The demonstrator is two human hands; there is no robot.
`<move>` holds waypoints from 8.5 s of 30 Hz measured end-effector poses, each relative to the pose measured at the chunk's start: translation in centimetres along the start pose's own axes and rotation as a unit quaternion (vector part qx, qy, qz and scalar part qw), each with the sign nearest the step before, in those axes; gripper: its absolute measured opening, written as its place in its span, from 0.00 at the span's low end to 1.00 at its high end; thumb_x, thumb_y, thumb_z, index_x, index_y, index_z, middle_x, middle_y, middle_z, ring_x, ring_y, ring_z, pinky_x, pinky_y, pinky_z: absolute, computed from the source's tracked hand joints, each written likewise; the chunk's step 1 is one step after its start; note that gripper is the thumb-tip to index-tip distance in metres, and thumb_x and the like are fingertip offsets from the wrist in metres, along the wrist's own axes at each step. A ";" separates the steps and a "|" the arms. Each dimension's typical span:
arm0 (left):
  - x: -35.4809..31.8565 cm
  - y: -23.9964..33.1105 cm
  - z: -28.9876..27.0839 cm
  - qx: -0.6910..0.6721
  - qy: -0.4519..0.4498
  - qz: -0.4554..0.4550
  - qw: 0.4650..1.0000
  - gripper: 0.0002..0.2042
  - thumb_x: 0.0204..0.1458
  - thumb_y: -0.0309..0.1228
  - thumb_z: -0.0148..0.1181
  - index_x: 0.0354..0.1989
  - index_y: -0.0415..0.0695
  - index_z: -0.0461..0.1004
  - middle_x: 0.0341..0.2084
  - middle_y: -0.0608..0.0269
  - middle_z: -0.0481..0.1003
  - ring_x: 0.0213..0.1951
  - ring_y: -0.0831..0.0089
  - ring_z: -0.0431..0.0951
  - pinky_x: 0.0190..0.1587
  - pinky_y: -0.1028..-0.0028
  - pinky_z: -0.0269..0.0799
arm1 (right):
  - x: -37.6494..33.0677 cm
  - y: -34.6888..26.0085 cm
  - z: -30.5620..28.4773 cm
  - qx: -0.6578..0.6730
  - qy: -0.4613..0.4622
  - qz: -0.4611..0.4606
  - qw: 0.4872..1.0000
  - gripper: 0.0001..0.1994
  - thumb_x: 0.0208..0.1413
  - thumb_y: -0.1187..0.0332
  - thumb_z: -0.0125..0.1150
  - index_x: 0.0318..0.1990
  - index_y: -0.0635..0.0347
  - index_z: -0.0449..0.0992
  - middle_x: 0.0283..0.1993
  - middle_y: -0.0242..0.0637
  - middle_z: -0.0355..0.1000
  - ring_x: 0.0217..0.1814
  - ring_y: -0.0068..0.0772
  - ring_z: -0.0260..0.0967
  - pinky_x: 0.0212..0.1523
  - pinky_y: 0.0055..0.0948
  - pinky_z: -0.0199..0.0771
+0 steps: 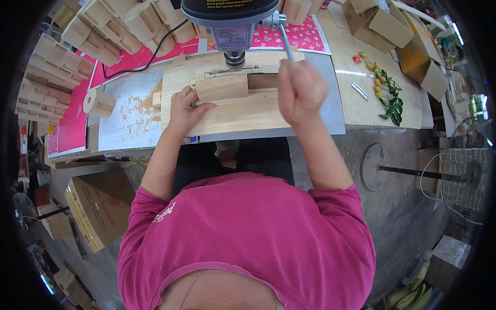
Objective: Drilling holes into cylindrical wood blocks using a drill press workstation.
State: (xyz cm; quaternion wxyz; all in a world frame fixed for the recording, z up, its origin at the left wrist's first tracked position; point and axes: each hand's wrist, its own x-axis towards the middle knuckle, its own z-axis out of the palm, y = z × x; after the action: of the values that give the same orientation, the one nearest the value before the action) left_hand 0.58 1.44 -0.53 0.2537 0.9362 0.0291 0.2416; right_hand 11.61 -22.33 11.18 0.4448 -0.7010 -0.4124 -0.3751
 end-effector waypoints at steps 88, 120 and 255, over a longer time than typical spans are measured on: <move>-11.5 -0.7 -14.2 -0.761 0.200 -0.330 0.521 0.27 0.56 0.54 0.36 0.57 0.47 0.59 0.49 0.51 0.67 0.47 0.53 0.72 0.37 0.54 0.75 | -4.1 -0.6 -3.2 0.200 -0.420 0.245 0.851 0.12 0.39 0.78 0.61 0.36 0.64 0.74 0.32 0.37 0.70 0.36 0.31 0.68 0.36 0.25 0.64; 0.8 -16.4 -28.9 0.216 0.208 -0.313 0.901 0.30 0.28 0.37 0.73 0.41 0.32 0.73 0.50 0.46 0.64 0.51 0.58 0.67 0.53 0.69 0.65 | -5.0 1.7 -4.6 0.164 -0.351 0.268 0.882 0.12 0.36 0.75 0.64 0.32 0.64 0.74 0.30 0.34 0.68 0.34 0.29 0.65 0.36 0.23 0.61; -0.6 0.4 -0.1 0.040 -0.008 0.004 0.999 0.25 0.34 0.44 0.67 0.44 0.48 0.73 0.21 0.66 0.65 0.31 0.68 0.69 0.38 0.67 0.54 | 15.6 0.3 0.8 0.013 -0.095 0.105 0.990 0.14 0.58 0.62 0.49 0.33 0.66 0.73 0.23 0.33 0.69 0.27 0.22 0.64 0.29 0.23 0.65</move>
State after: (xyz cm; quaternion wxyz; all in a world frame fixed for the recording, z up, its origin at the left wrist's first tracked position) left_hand -0.03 1.09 -0.50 0.2156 0.9476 0.0331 0.2335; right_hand 17.87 -17.86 24.74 0.4496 -0.7673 -0.3810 -0.2529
